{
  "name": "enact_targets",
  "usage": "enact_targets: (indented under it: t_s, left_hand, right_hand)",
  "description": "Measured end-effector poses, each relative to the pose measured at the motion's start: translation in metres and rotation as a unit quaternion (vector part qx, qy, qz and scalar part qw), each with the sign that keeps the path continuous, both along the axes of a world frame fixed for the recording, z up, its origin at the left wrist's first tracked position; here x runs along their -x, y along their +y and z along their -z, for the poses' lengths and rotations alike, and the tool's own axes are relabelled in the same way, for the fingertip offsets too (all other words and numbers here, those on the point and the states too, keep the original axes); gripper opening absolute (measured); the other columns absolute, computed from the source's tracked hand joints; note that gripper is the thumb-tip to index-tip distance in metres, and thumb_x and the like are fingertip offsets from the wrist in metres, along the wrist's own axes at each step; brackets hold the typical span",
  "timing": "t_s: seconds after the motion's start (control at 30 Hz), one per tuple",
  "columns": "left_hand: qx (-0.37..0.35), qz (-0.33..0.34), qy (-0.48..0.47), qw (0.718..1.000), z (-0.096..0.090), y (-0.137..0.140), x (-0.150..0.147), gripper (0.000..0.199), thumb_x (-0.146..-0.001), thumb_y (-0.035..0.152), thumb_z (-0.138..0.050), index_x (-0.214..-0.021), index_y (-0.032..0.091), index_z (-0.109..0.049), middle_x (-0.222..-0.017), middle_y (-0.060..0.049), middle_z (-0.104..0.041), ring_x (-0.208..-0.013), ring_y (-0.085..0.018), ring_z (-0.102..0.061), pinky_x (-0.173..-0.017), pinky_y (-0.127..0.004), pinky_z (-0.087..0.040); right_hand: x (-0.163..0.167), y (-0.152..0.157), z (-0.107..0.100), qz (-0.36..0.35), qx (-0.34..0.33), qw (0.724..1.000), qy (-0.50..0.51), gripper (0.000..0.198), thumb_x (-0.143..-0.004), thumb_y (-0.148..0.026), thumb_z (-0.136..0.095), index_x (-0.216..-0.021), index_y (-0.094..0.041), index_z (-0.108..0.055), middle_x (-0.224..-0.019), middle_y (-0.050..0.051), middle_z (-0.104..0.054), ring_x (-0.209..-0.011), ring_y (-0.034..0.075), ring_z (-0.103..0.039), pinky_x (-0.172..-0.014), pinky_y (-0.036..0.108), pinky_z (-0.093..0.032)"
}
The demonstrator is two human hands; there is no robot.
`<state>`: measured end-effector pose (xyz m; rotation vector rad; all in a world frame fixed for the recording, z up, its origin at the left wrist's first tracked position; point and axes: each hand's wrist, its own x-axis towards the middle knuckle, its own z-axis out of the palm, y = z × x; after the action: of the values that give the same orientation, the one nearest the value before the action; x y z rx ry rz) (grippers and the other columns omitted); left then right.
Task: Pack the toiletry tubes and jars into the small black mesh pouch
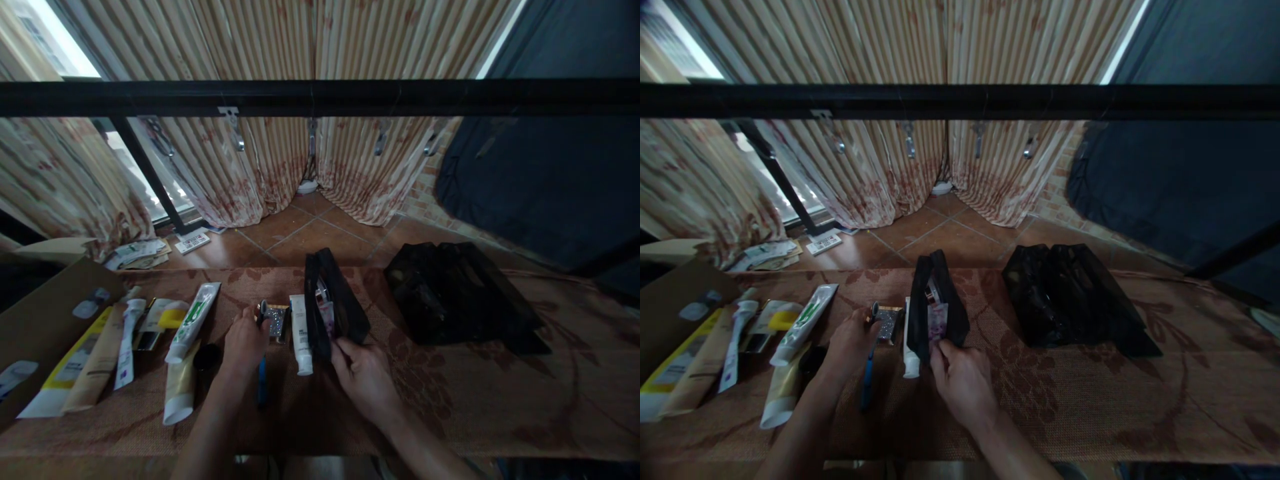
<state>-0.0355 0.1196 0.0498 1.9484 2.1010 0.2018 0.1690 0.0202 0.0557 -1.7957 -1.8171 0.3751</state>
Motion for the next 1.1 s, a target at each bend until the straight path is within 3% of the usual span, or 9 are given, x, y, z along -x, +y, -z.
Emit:
enact_targets:
  t_s: [0.17, 0.33, 0.53, 0.87, 1.1]
  left_hand:
    - [0.003, -0.011, -0.007, 1.0, -0.003, -0.001, -0.001, 0.029, -0.086, 0.027, -0.045, -0.111, 0.016, -0.056, -0.104, -0.014, -0.066, -0.1, -0.027, -0.061, -0.081, -0.034, -0.044]
    - [-0.005, -0.017, -0.025, 1.0, 0.0, -0.004, -0.006, 0.028, -0.085, 0.028, -0.048, -0.109, 0.014, -0.056, -0.102, -0.014, -0.066, -0.099, -0.027, -0.062, -0.081, -0.033, -0.044]
    - [-0.027, -0.019, -0.07, 0.997, 0.007, -0.007, -0.012, 0.03, -0.083, 0.034, -0.054, -0.105, 0.014, -0.056, -0.101, -0.014, -0.065, -0.098, -0.026, -0.062, -0.082, -0.032, -0.044]
    - [0.001, -0.034, -0.104, 0.994, -0.002, -0.016, -0.019, 0.034, -0.082, 0.039, -0.056, -0.102, 0.012, -0.057, -0.104, -0.017, -0.065, -0.098, -0.026, -0.062, -0.08, -0.03, -0.044]
    - [-0.031, -0.04, -0.096, 0.994, -0.008, -0.015, -0.003, 0.03, -0.085, 0.043, -0.049, -0.096, 0.019, -0.062, -0.096, -0.011, -0.069, -0.089, -0.024, -0.065, -0.073, -0.03, -0.045]
  right_hand:
    - [-0.015, 0.005, 0.0, 0.051, -0.041, 0.995, 0.07, 0.049, -0.094, -0.045, -0.034, -0.058, -0.018, -0.055, -0.047, -0.001, -0.052, -0.043, 0.008, -0.048, -0.049, 0.02, -0.028]
    - [-0.015, 0.002, 0.003, 0.033, -0.062, 0.997, 0.03, 0.049, -0.094, -0.044, -0.035, -0.055, -0.018, -0.053, -0.044, -0.002, -0.048, -0.04, 0.008, -0.042, -0.047, 0.021, -0.026]
    - [-0.017, 0.0, 0.008, 0.029, -0.037, 0.999, 0.016, 0.049, -0.093, -0.045, -0.035, -0.059, -0.019, -0.057, -0.045, -0.001, -0.052, -0.04, 0.008, -0.047, -0.047, 0.02, -0.029]
    - [-0.013, 0.0, 0.019, 0.001, -0.029, 0.999, -0.034, 0.051, -0.092, -0.05, -0.032, -0.07, -0.021, -0.067, -0.049, 0.002, -0.06, -0.038, 0.011, -0.047, -0.045, 0.021, -0.031]
    - [-0.015, 0.002, 0.026, -0.001, -0.018, 0.999, -0.037, 0.052, -0.091, -0.052, -0.033, -0.076, -0.02, -0.072, -0.05, 0.003, -0.061, -0.04, 0.013, -0.053, -0.044, 0.022, -0.032]
